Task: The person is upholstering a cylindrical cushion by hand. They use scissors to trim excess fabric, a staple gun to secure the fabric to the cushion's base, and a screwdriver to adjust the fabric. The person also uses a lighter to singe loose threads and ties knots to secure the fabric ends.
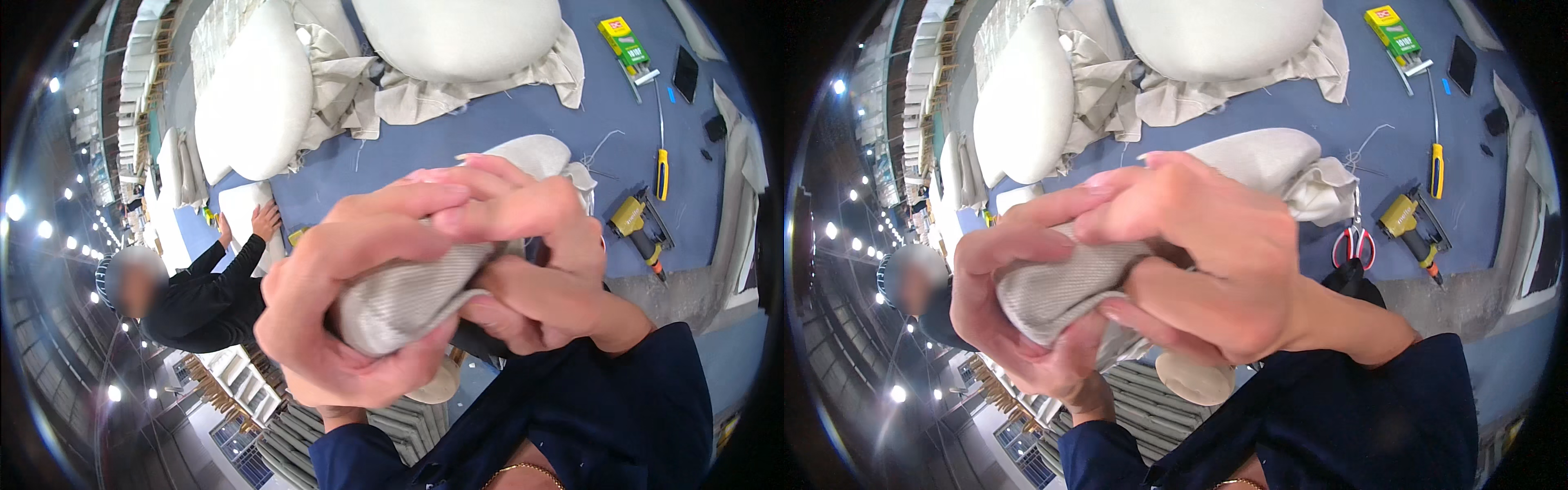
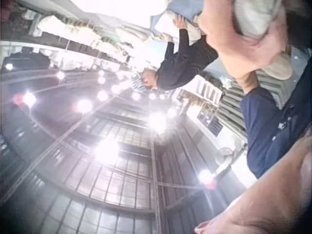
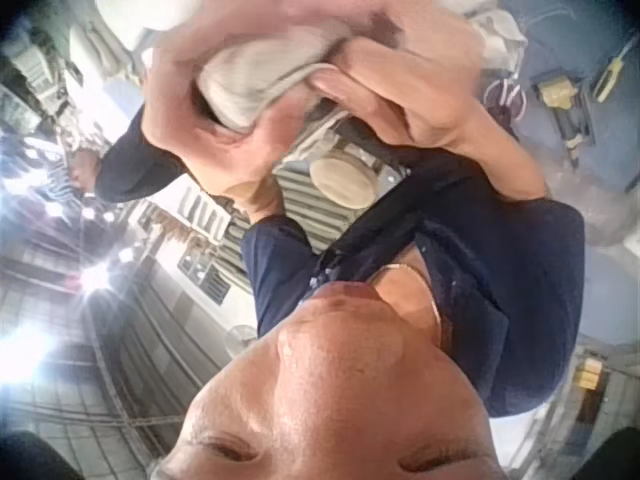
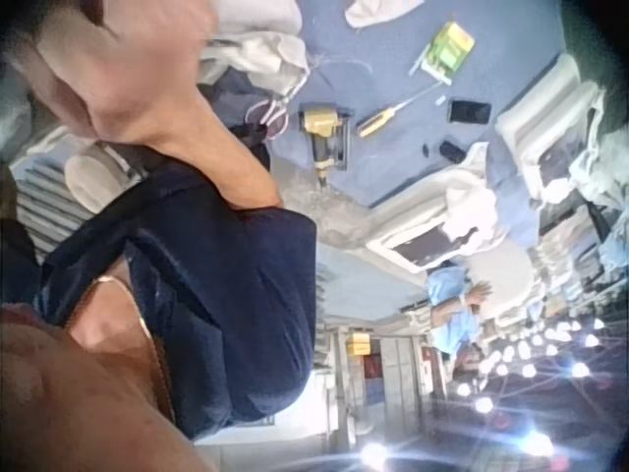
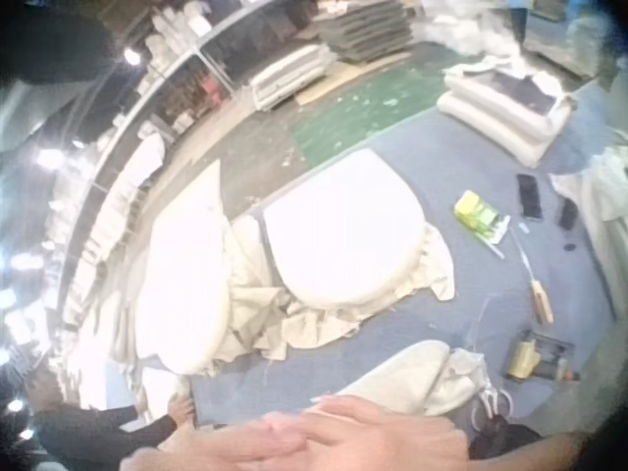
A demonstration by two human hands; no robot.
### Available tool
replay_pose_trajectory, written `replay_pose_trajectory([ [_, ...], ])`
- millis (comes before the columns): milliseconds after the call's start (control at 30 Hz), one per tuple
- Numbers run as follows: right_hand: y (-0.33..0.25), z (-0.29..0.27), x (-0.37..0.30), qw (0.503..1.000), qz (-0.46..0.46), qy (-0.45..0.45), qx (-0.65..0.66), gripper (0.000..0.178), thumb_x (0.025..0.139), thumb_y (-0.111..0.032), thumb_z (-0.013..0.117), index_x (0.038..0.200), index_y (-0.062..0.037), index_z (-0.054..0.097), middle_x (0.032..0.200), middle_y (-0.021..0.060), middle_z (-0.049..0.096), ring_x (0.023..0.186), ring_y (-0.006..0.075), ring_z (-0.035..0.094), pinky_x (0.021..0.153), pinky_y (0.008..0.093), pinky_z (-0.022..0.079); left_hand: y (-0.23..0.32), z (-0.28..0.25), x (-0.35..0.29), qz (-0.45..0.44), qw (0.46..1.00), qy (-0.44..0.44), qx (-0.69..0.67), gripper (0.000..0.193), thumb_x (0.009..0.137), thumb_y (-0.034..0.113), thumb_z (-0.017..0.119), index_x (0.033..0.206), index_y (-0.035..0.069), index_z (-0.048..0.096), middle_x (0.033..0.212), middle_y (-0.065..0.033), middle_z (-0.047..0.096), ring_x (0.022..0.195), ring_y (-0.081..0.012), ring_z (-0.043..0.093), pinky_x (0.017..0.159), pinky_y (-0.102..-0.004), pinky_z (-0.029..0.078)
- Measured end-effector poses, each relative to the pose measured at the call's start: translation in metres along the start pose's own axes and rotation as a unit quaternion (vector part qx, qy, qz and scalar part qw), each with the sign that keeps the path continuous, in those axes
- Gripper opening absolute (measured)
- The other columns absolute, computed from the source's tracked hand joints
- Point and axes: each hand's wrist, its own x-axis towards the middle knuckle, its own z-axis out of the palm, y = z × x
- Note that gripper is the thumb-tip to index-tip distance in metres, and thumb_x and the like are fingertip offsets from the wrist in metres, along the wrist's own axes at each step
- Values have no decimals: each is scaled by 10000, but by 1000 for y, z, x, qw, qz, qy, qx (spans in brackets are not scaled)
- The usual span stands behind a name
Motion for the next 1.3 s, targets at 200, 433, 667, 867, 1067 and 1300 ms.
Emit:
replay_pose_trajectory([
  [200, -1, -17, 4, 999, 28, -6, -45, 241, 927, -90, 557, 742, 59, 596, 1199, 287, 555, 1053, 369, 625, 977, 498, 503, 18, 8, 20, -34, 993, -31, 108, 378, 685, -2, 685, 1053, -34, 604, 1023, -207, 699, 967, -249, 680, 892, -339, 526],
  [433, 21, -87, -79, 954, 153, -39, -253, 172, 892, -78, 669, 1038, 5, 632, 1176, 185, 636, 1060, 359, 659, 893, 408, 525, 28, 39, 32, -29, 974, -21, 222, 310, 781, 104, 752, 1057, 31, 629, 926, -111, 699, 855, -206, 682, 794, -318, 523],
  [667, 68, -189, -385, 711, 489, -99, -496, 804, 758, -121, 807, 1442, -84, 386, 1276, 224, 490, 1164, 431, 527, 965, 503, 480, 47, 54, 53, -40, 964, -33, 262, 325, 816, 189, 709, 1055, -2, 598, 814, -247, 672, 877, -439, 660, 803, -494, 489],
  [867, 89, -154, -359, 587, 418, -140, -679, 971, 648, -174, 866, 1485, -123, 377, 1183, 129, 537, 1143, 328, 550, 901, 444, 494, 16, 58, 43, 48, 956, 26, 288, 382, 807, 226, 726, 1089, 3, 595, 874, -239, 687, 879, -413, 678, 808, -485, 517],
  [1067, 94, -188, -330, 599, 495, -254, -576, 794, 686, -154, 820, 1375, -45, 440, 1010, 223, 698, 953, 426, 693, 824, 532, 555, 16, 68, 47, 2, 947, 13, 320, 423, 807, 271, 743, 1143, 83, 570, 963, -188, 698, 936, -397, 683, 821, -509, 529],
  [1300, 15, -196, -220, 806, 493, -64, -322, 266, 711, -69, 644, 955, 35, 657, 776, 122, 699, 658, 226, 676, 625, 370, 537, 18, 64, 43, 0, 949, 22, 314, 428, 802, 263, 750, 1138, 76, 562, 980, -196, 696, 939, -408, 680, 824, -514, 533],
])
